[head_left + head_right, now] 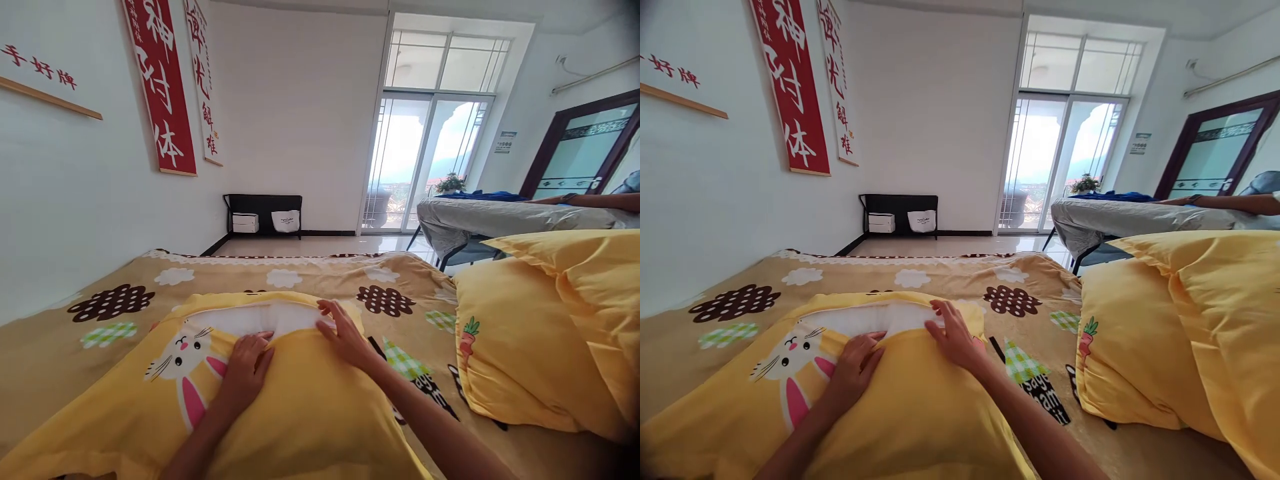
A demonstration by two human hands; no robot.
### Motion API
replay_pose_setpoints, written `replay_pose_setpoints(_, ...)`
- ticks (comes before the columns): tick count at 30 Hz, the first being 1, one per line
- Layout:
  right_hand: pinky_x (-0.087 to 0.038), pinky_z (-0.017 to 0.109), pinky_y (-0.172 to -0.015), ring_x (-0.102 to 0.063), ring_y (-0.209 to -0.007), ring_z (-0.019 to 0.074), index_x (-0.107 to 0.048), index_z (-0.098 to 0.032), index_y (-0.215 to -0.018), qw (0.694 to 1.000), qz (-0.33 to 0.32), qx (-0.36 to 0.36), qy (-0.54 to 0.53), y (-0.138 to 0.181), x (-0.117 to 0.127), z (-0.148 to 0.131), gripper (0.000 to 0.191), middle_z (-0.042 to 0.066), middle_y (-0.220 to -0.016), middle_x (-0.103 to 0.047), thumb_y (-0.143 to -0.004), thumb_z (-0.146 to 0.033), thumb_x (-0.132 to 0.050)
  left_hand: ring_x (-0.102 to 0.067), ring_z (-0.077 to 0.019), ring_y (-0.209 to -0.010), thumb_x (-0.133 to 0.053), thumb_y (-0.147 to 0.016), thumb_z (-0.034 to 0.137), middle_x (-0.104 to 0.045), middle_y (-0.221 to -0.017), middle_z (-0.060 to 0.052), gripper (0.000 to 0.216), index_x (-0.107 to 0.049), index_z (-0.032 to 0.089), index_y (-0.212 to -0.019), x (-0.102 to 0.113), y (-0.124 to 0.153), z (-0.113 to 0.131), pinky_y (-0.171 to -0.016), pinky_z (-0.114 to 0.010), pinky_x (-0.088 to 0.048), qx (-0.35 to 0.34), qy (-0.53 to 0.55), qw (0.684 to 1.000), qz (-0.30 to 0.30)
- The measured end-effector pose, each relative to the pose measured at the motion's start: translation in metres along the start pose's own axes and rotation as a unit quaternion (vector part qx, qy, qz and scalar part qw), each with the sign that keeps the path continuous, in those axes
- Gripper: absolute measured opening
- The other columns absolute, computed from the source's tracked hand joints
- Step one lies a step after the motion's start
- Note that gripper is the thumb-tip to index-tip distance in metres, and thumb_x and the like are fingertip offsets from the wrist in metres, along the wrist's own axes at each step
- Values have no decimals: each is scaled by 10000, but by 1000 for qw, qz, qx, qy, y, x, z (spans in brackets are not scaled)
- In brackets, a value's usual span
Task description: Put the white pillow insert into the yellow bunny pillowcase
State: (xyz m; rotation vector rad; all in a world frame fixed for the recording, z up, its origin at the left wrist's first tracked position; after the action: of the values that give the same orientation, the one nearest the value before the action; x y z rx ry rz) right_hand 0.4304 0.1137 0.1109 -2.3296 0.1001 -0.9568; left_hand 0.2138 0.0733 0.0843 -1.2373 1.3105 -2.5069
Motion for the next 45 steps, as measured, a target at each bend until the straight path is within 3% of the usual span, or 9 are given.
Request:
replay_pose_setpoints(5, -361, 454, -975, -518, -1078, 291, -513, -176, -1242, 971, -147, 148, 118, 40, -18, -67, 730, 130, -1138, -598, -693, -602, -736, -534, -160, -640, -388, -977, 266, -595, -667, -20, 310, -531, 188, -713, 32, -20, 48, -655, -300, -408, -119, -49, 991, -34)
replay_pose_setpoints(9, -393, 331, -793, -560, -806, 199, -617, -197, -788, 937, -267, 158, 164, 48, -23, -72, 348, 33, -813, -616, -756, -526, -724, -477, -129, -520, -443, -955, 277, -540, -579, 21, 330, -486, 191, -639, 37, -29, 77, -540, -264, -333, -149, -41, 961, -231)
replay_pose_setpoints(13, -371, 316, -801, -560, -788, 163, -577, -202, -669, 917, -293, 221, 158, 82, -13, -99, 341, 13, -781, -618, -854, -482, -639, -573, -124, -623, -502, -808, 76, -631, -649, 38, 216, -616, 210, -682, 29, -31, 112, -643, -235, -429, -221, 47, 898, -378)
replay_pose_setpoints(18, -366, 375, -932, -594, -717, 187, -635, -228, -800, 895, -278, 263, 230, 142, -14, -113, 210, -2, -684, -654, -828, -435, -661, -630, -160, -761, -529, -723, -1, -699, -773, -18, 238, -667, 185, -670, -30, -33, 166, -764, -259, -489, -392, -4, 828, -400)
replay_pose_setpoints(25, -448, 360, -869, -524, -519, 185, -633, -293, -696, 839, -231, 337, 359, 240, -28, -74, 196, -25, -486, -576, -801, -159, -538, -611, -188, -911, -634, -792, 249, -707, -905, -46, 104, -707, 174, -793, -72, 45, 221, -883, -317, -461, -588, 39, 752, -294)
replay_pose_setpoints(31, -393, 385, -947, -579, -641, 190, -606, -222, -651, 818, -316, 279, 392, 220, 0, -86, 105, 3, -564, -615, -755, -208, -608, -509, -265, -1224, -629, -848, 325, -634, -1234, -70, 282, -695, 239, -1108, -113, 79, 194, -1084, -421, -330, -468, -150, 840, -230)
replay_pose_setpoints(38, -337, 403, -947, -544, -664, 205, -647, -209, -696, 757, -286, 352, 471, 150, 38, -142, 130, 33, -582, -614, -812, -200, -588, -429, -203, -1328, -478, -921, 189, -493, -1442, -59, 483, -483, 212, -1404, -104, 19, 127, -1073, -335, -367, -210, -235, 899, -302)
replay_pose_setpoints(42, -324, 407, -970, -565, -721, 210, -661, -196, -723, 746, -309, 320, 496, 138, 25, -111, 127, 42, -626, -637, -829, -174, -596, -388, -235, -1363, -420, -903, 110, -423, -1492, -115, 537, -443, 146, -1439, -100, 2, 114, -1109, -375, -326, -150, -256, 911, -286)
replay_pose_setpoints(45, -339, 385, -962, -588, -760, 199, -669, -174, -783, 765, -312, 266, 496, 141, 11, -73, 105, 36, -661, -645, -843, -129, -596, -518, -300, -1220, -479, -864, 118, -622, -1271, -154, 413, -636, 132, -1246, -132, 7, 128, -1079, -459, -340, -183, -255, 890, -331)
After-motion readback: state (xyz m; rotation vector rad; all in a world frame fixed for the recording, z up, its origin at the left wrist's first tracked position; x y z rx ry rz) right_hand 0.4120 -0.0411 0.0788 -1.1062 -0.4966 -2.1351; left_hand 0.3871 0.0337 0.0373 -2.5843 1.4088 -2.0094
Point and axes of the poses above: each hand's wrist, its own y-axis away from the middle knuckle, its own x-axis out of the back of the hand, z = x × y, the point moved 9 cm from there along -y, towards the middle knuckle
